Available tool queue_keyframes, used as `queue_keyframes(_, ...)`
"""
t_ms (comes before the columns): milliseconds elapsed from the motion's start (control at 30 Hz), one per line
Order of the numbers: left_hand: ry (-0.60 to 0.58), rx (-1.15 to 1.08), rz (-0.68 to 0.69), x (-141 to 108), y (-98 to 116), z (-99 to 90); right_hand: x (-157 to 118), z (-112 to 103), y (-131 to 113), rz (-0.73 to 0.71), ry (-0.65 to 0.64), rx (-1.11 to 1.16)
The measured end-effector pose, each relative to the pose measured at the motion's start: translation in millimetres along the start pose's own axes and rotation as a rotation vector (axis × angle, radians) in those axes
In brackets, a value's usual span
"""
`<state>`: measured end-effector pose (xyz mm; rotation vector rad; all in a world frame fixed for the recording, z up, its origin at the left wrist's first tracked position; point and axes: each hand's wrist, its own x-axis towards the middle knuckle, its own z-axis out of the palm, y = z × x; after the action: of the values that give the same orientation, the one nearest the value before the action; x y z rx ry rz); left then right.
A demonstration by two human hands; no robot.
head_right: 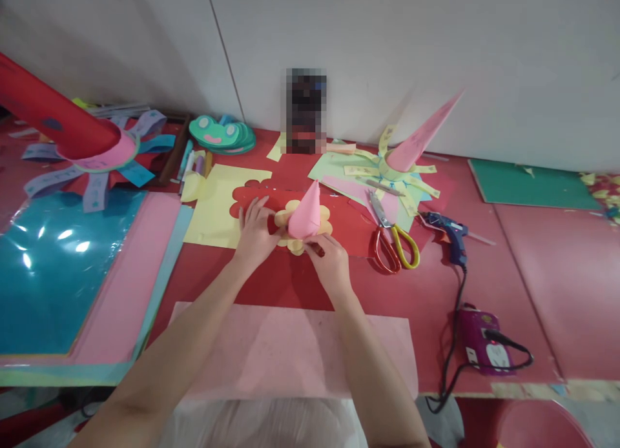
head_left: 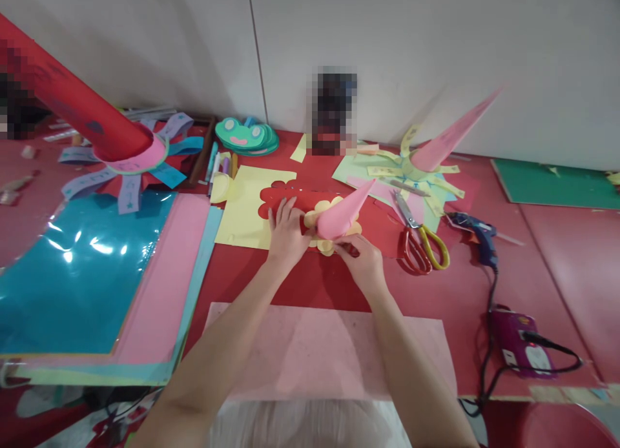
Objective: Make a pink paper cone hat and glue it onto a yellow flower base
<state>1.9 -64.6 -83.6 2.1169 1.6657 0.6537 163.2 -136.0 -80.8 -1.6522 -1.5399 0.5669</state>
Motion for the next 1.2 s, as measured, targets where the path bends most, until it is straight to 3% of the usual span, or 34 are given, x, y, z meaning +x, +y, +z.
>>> queue_keyframes(100,-0.025,0.036,0.07,1,-1,-2.0,1,0,2,0.053,0.014,0.042)
queue_keyframes(233,-0.193,0.116,0.219,1,0,-4.5,2,0,2,0.1,0.011,0.069)
queue_keyframes(400,-0.298,0.125,0.244,-2,6,-8.4,3,-1,1,0.132,-0.003,0.084)
queue_keyframes(733,-0.286,0.165,0.276,-4,9,-7.9,5,-8,6,0.216,-0.062,0.264)
queue_keyframes(833,-0.265,0.179,0.276,-3,5,-2.9,9,-18,9,0.256,0.017,0.275)
queue_keyframes(967,-0.262,0.164,0.287,-2,2,-0.3,13,-25,10,0.062,0.219,-0.009)
queue_keyframes(1067,-0.271,0.149,0.298,-1,-1,-1.0,14,-20,11,-0.115,0.209,-0.15)
queue_keyframes(1200,-0.297,0.131,0.319,1,-5,-3.3,12,-13,17,-0.119,0.133,-0.221)
